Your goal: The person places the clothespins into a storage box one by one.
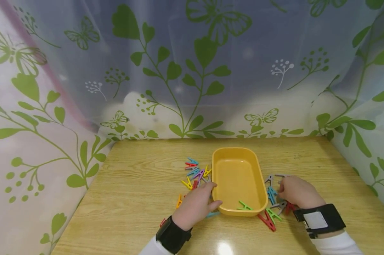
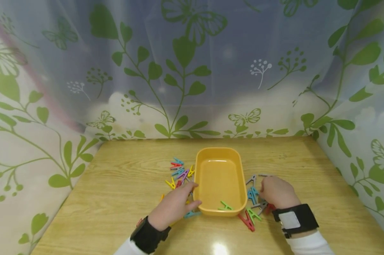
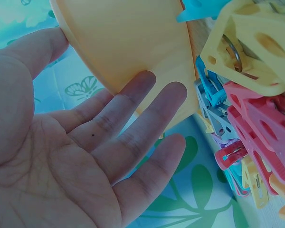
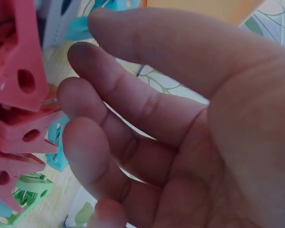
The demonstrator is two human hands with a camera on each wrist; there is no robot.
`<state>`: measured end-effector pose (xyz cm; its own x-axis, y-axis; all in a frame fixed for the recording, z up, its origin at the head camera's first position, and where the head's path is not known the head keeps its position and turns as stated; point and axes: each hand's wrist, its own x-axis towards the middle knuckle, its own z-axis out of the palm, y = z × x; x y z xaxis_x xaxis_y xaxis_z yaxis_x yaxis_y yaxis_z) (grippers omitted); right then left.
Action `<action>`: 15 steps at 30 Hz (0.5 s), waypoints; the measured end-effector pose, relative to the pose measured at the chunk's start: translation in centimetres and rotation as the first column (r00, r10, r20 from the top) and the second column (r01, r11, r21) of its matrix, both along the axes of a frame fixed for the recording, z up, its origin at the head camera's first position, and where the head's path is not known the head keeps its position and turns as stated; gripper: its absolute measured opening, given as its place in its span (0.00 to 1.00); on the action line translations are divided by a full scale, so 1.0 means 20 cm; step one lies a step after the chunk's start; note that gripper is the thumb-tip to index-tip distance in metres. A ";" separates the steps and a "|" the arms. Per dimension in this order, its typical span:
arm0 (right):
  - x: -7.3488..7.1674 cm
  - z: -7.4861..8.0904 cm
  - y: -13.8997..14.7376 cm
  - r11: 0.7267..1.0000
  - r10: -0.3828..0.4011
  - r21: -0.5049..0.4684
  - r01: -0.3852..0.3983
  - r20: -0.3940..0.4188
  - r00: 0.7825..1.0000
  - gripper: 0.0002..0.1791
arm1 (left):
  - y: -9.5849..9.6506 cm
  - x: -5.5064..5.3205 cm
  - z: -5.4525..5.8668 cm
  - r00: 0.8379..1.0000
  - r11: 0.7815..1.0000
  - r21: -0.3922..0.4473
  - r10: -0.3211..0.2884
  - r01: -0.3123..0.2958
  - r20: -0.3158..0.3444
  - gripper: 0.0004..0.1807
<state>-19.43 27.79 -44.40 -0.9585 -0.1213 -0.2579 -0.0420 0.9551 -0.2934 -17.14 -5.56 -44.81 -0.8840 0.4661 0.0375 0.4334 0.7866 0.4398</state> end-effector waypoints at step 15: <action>0.00 0.06 0.04 0.999 -0.008 0.052 0.009 -0.038 0.999 0.09 | 0.00 0.00 0.00 1.000 1.000 -0.005 0.005 -0.005 -0.005 0.30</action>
